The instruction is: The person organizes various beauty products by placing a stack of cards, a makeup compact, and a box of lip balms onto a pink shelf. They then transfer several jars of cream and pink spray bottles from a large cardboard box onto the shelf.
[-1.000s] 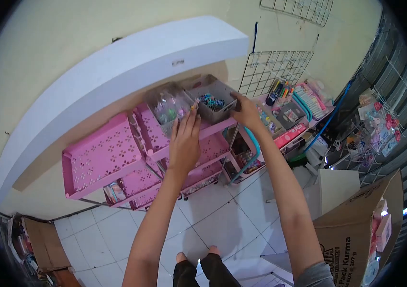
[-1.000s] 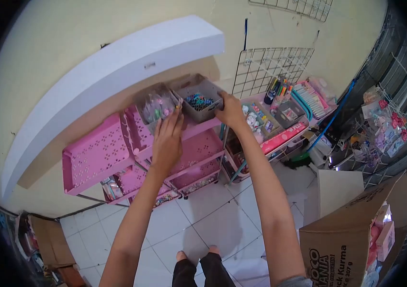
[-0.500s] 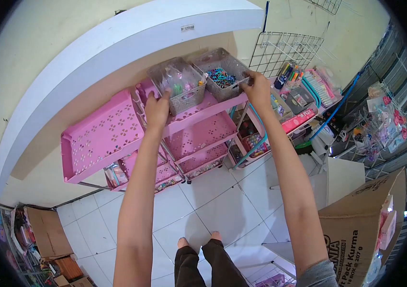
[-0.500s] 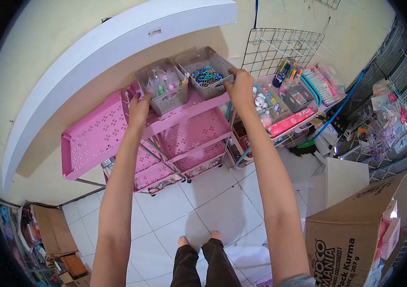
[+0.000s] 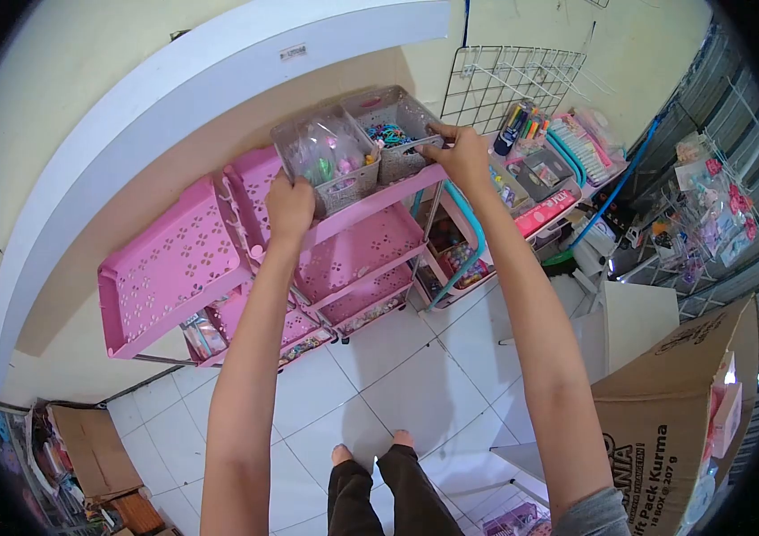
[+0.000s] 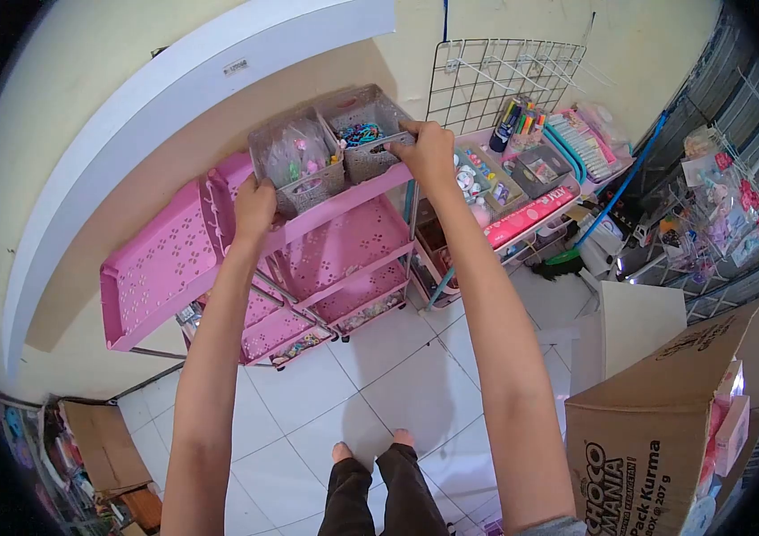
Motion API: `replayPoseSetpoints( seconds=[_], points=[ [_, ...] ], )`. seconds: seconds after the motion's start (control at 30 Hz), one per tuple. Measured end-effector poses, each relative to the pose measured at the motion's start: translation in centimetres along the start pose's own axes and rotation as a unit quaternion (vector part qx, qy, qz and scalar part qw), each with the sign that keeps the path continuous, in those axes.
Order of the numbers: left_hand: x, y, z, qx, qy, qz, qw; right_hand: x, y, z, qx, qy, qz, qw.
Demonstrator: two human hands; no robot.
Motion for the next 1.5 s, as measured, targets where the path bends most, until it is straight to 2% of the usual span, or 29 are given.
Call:
replayPoseSetpoints(
  seconds=[0.13, 0.2, 0.3, 0.37, 0.43, 0.47, 0.53, 0.6, 0.67, 0.73, 0.77, 0.8, 0.83, 0.87, 0.9, 1.0, 1.03, 1.07, 1.13, 1.17, 1.23, 1.27, 1.33, 1.4, 1.5],
  points=[
    [0.1, 2.5, 0.8, 0.006, 0.028, -0.057, 0.998, 0.0, 0.4, -0.7, 0.030, -0.038, -0.007, 0.999],
    [0.3, 3.2, 1.0, 0.034, 0.090, -0.087, 0.992, 0.1, 0.6, -1.0, 0.032, -0.037, -0.023, 0.999],
    [0.6, 3.5, 1.0, 0.026, 0.084, -0.094, 0.992, 0.0, 0.6, -1.5, 0.033, -0.040, -0.015, 0.999],
    [0.3, 2.3, 0.1, 0.042, -0.008, -0.150, 0.988, 0.4, 1.0, -2.1, 0.034, -0.063, -0.014, 0.997],
    [0.2, 0.7, -0.6, 0.025, -0.032, -0.087, 0.995, 1.4, 1.8, -1.7, 0.050, -0.094, -0.037, 0.994],
    [0.3, -0.1, -0.7, 0.016, -0.038, -0.093, 0.995, 1.5, 1.5, -1.2, 0.020, -0.070, -0.072, 0.995],
    [0.4, -0.5, -1.0, -0.012, 0.011, 0.056, 0.998, 1.6, 1.3, -0.7, -0.011, -0.041, -0.106, 0.993],
    [-0.5, 0.9, 0.0, -0.027, 0.002, 0.031, 0.999, 2.1, 1.4, 0.8, -0.041, -0.039, -0.215, 0.975],
    [-1.7, 2.5, 1.6, -0.044, -0.005, 0.001, 0.999, 1.0, 0.3, 2.6, -0.027, -0.049, -0.233, 0.971],
    [-2.6, 3.1, 2.9, 0.017, 0.051, 0.057, 0.997, 0.3, -0.1, 4.0, -0.014, -0.057, -0.253, 0.966],
    [-3.2, 3.1, 3.8, 0.056, 0.077, 0.112, 0.989, -0.1, 0.4, 4.4, 0.018, -0.022, -0.264, 0.964],
    [-4.0, 2.8, 4.9, 0.125, 0.099, 0.117, 0.980, -0.6, 0.9, 4.9, 0.052, 0.013, -0.273, 0.960],
    [-5.1, 2.6, 6.2, 0.194, 0.118, 0.122, 0.966, -1.3, 0.9, 6.3, 0.023, 0.011, -0.306, 0.952],
    [-6.2, 2.5, 8.2, 0.207, 0.110, 0.165, 0.958, -2.4, 0.9, 8.3, -0.007, 0.010, -0.338, 0.941],
    [-7.5, 2.7, 10.4, 0.223, 0.100, 0.211, 0.947, -3.4, 1.4, 10.2, 0.026, 0.011, -0.353, 0.935],
    [-11.4, -0.6, 17.6, 0.113, 0.160, 0.124, 0.973, -6.0, 3.6, 16.9, 0.117, 0.061, -0.414, 0.901],
    [-12.7, -2.6, 20.5, 0.053, 0.196, 0.160, 0.966, -7.1, 3.9, 19.4, 0.151, 0.076, -0.430, 0.887],
    [-14.3, -4.2, 23.7, 0.019, 0.207, 0.151, 0.966, -8.2, 4.1, 21.8, 0.183, 0.092, -0.447, 0.871],
    [-16.7, -5.4, 29.4, -0.104, 0.255, 0.106, 0.955, -10.3, 5.0, 27.4, 0.226, 0.124, -0.467, 0.846],
    [-17.0, -4.4, 31.3, -0.166, 0.300, 0.089, 0.935, -11.4, 5.1, 30.2, 0.250, 0.135, -0.450, 0.846],
    [-17.7, -3.4, 34.9, -0.216, 0.305, 0.115, 0.920, -13.8, 4.5, 34.8, 0.320, 0.157, -0.415, 0.837],
    [-17.6, -3.4, 36.4, -0.232, 0.293, 0.154, 0.915, -14.9, 3.9, 36.6, 0.369, 0.164, -0.399, 0.823],
    [-16.2, -2.2, 36.2, -0.241, 0.263, 0.209, 0.911, -17.2, 2.3, 39.3, 0.366, 0.188, -0.405, 0.816],
    [-13.4, 0.2, 34.7, -0.265, 0.136, 0.304, 0.905, -19.4, 0.5, 40.4, 0.360, 0.214, -0.412, 0.809],
    [-10.5, 4.9, 32.0, -0.214, 0.024, 0.375, 0.901, -22.6, -2.7, 41.6, 0.339, 0.251, -0.404, 0.812]
  ],
)
Point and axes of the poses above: each hand's wrist, its own z-axis away from the middle knuckle, its own x-axis out of the palm, y = z × x, the point moved 2 cm from there along -z, towards the middle knuckle, and after that the axes turned 11 degrees about x, right-handed, at the moved point
